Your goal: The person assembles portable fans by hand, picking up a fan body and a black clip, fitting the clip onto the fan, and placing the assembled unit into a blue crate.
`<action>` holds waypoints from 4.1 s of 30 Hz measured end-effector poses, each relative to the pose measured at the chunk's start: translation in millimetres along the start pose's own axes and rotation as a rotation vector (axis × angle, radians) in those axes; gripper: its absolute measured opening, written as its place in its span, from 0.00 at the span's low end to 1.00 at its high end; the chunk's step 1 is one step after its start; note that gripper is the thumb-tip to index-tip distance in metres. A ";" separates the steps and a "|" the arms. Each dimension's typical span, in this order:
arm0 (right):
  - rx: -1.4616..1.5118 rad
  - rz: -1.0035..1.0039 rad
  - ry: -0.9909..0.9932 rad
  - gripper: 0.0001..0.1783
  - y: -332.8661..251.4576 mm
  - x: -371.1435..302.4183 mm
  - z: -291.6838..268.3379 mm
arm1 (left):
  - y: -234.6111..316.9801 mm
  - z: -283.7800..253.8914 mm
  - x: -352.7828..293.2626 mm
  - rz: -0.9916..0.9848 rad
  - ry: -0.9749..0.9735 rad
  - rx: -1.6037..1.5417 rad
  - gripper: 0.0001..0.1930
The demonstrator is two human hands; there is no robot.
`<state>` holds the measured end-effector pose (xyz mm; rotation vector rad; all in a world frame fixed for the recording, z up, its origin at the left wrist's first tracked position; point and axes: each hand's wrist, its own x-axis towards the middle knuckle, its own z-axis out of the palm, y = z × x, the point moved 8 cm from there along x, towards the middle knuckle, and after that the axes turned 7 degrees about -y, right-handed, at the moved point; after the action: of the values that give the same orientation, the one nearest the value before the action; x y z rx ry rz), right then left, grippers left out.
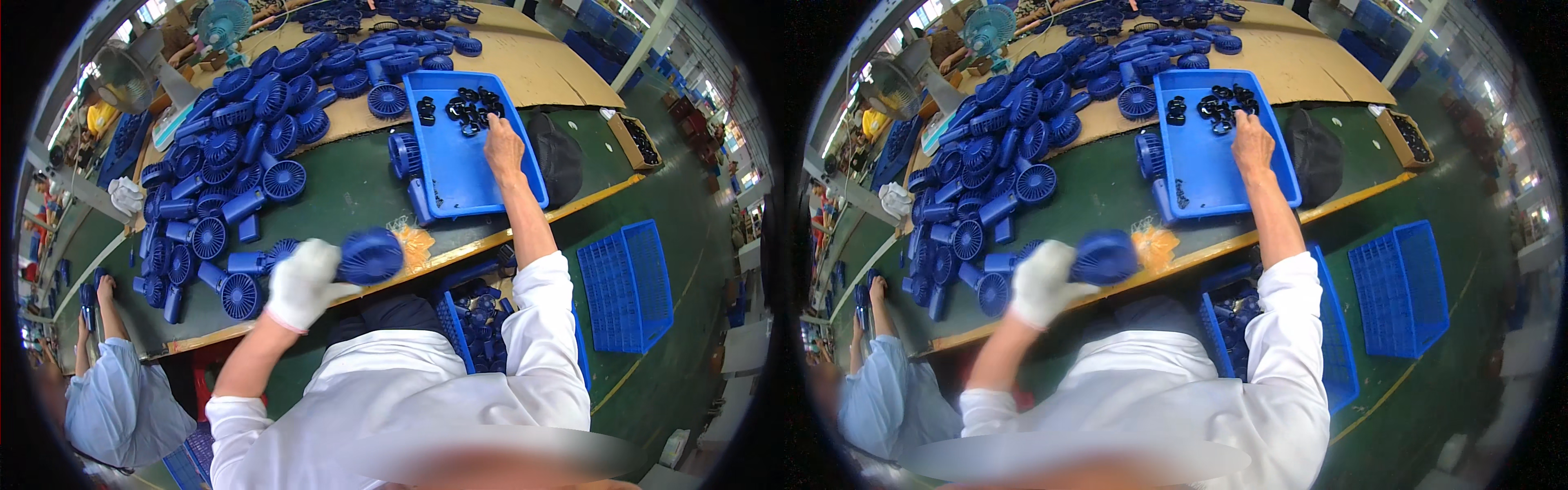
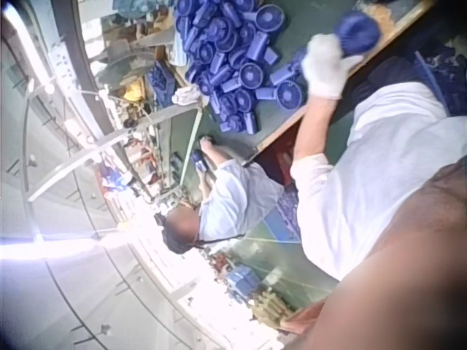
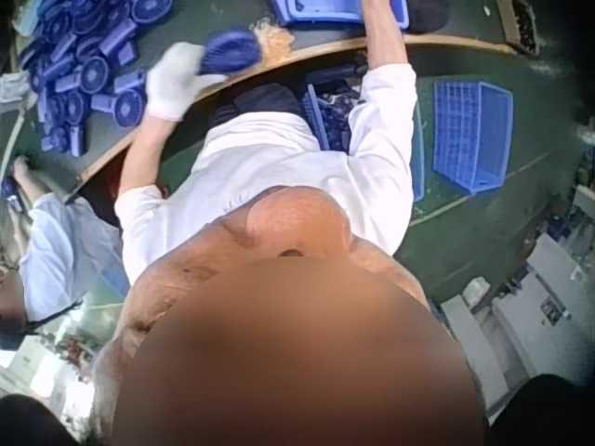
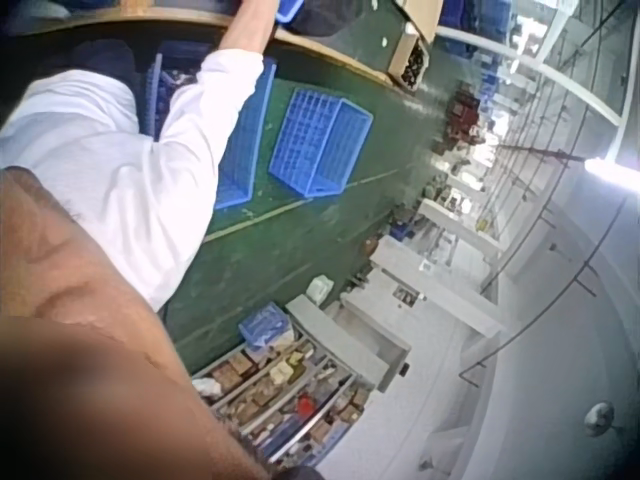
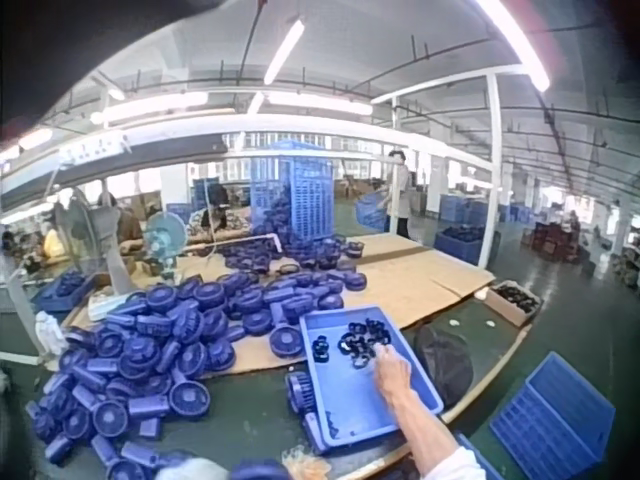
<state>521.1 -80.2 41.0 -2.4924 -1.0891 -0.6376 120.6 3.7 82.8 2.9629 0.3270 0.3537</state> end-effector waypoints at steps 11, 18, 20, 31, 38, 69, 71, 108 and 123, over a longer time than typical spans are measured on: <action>0.026 0.004 0.069 0.14 8.4 -4.5 -4.2 | 15.6 60.1 12.2 0.005 0.236 0.020 0.17; 0.024 -0.099 0.224 0.12 -5.8 -6.4 -30.4 | 8.4 59.1 0.9 -0.066 0.037 -0.168 0.23; 0.048 -0.148 0.343 0.11 -11.9 -12.3 -40.9 | 8.4 62.7 -0.9 -0.012 -0.010 -0.173 0.23; 0.766 0.134 0.299 0.08 -68.4 -115.2 -94.3 | 5.8 72.0 -5.3 0.069 0.071 -0.190 0.22; 1.061 0.150 0.221 0.15 -129.4 -193.0 -108.7 | -23.2 48.5 -12.6 -0.240 0.238 -0.562 0.25; 1.636 0.154 -0.333 0.25 -175.7 -256.7 -77.5 | 35.9 52.0 -24.4 -0.210 0.079 -0.870 0.14; 1.576 0.089 -0.427 0.39 -186.9 -256.9 -65.8 | 28.4 56.9 -31.6 -0.228 0.120 -0.933 0.14; 1.341 0.051 -0.483 0.16 -233.3 -176.6 -50.7 | -28.7 44.1 -66.0 -0.364 0.351 -0.699 0.10; 0.128 -0.093 -0.266 0.18 -199.0 -105.8 -39.1 | -109.4 19.3 -64.9 -0.389 -0.043 0.339 0.41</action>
<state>297.1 -33.6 44.1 -2.4754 -1.3025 -0.2538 42.2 92.3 32.4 3.1147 1.0310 0.2010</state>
